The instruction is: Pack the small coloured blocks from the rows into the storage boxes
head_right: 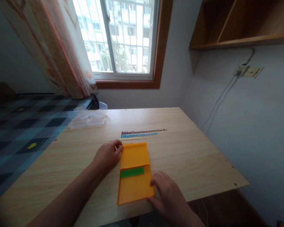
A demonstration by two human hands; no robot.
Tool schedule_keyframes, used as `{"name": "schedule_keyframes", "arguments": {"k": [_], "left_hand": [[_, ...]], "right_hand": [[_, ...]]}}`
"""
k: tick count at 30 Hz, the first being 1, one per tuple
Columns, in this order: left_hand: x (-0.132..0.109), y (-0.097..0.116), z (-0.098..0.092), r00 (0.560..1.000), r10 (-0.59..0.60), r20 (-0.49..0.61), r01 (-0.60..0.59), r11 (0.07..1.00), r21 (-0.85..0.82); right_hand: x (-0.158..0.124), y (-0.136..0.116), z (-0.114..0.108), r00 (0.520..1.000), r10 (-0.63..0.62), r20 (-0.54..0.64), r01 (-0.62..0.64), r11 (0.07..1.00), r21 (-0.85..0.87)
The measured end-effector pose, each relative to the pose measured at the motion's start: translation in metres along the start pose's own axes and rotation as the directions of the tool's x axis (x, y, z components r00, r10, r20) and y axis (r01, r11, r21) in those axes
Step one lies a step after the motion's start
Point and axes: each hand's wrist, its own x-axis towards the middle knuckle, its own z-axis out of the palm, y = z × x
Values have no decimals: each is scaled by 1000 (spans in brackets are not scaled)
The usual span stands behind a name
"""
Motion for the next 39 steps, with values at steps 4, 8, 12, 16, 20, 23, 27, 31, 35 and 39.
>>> {"name": "schedule_keyframes", "arguments": {"k": [4,8,12,16,20,23,27,31,35,39], "left_hand": [[6,-5,1,999,16,33,-7,965,-261],[8,-7,-5,991,92,98,-34,875,-483],[-6,-1,-21,976,182,117,-82,812,-577],[-32,11,-36,931,337,140,-209,807,-553],[-62,24,-40,880,448,159,-320,806,-498],[-81,29,-35,859,471,200,-356,831,-428],[-97,29,-26,844,498,199,-423,846,-324],[-104,25,-20,846,488,215,-436,865,-250],[-109,22,-19,862,457,218,-413,884,-219],[-114,21,-21,863,438,250,-388,894,-227]], "right_hand": [[-2,1,7,997,35,-73,-38,998,-48],[-2,6,10,992,62,-108,-68,996,-58],[-3,12,12,989,68,-131,-70,997,-12],[-3,15,14,988,46,-146,-48,999,-10],[-3,18,14,988,-26,-153,11,995,-97],[-6,23,13,984,-114,-138,94,985,-143],[-7,27,7,982,-183,-44,173,970,-171],[5,29,-10,964,-224,146,247,955,-162],[26,29,-28,938,-213,273,249,963,-107],[39,22,-36,925,-200,324,249,961,-119]]}}
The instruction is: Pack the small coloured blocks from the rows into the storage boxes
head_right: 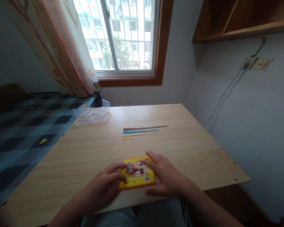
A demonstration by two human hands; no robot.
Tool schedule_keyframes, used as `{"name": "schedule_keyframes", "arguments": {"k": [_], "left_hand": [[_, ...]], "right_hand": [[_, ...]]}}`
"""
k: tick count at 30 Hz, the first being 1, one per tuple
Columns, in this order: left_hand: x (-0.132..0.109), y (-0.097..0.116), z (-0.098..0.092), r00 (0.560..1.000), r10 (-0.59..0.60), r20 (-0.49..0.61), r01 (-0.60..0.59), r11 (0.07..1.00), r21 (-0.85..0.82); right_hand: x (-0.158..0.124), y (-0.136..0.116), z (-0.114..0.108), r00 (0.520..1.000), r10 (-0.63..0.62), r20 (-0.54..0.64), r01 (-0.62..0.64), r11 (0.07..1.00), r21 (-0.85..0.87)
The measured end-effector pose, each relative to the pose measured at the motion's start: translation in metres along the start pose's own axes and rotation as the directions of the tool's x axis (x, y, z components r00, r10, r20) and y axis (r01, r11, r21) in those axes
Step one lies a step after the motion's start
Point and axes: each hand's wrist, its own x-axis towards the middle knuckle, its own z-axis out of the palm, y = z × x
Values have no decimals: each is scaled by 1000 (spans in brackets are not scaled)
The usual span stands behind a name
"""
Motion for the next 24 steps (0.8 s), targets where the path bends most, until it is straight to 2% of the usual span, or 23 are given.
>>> {"name": "schedule_keyframes", "arguments": {"k": [8,14,16,20,24], "left_hand": [[-4,-3,4,998,-26,58,24,999,26],[-9,-14,7,999,-7,38,5,998,66],[-12,-24,10,1000,-18,1,18,994,110],[-15,-44,15,986,-80,-145,110,972,210],[-17,-60,21,971,-103,-215,166,941,296]], "right_hand": [[11,-10,1,999,-1,51,3,999,-37],[15,-13,-1,999,-23,31,26,996,-81],[14,-13,-2,1000,-13,17,14,996,-84],[2,-7,-1,997,70,-7,-71,993,-97],[-22,12,2,982,160,-99,-173,976,-134]]}}
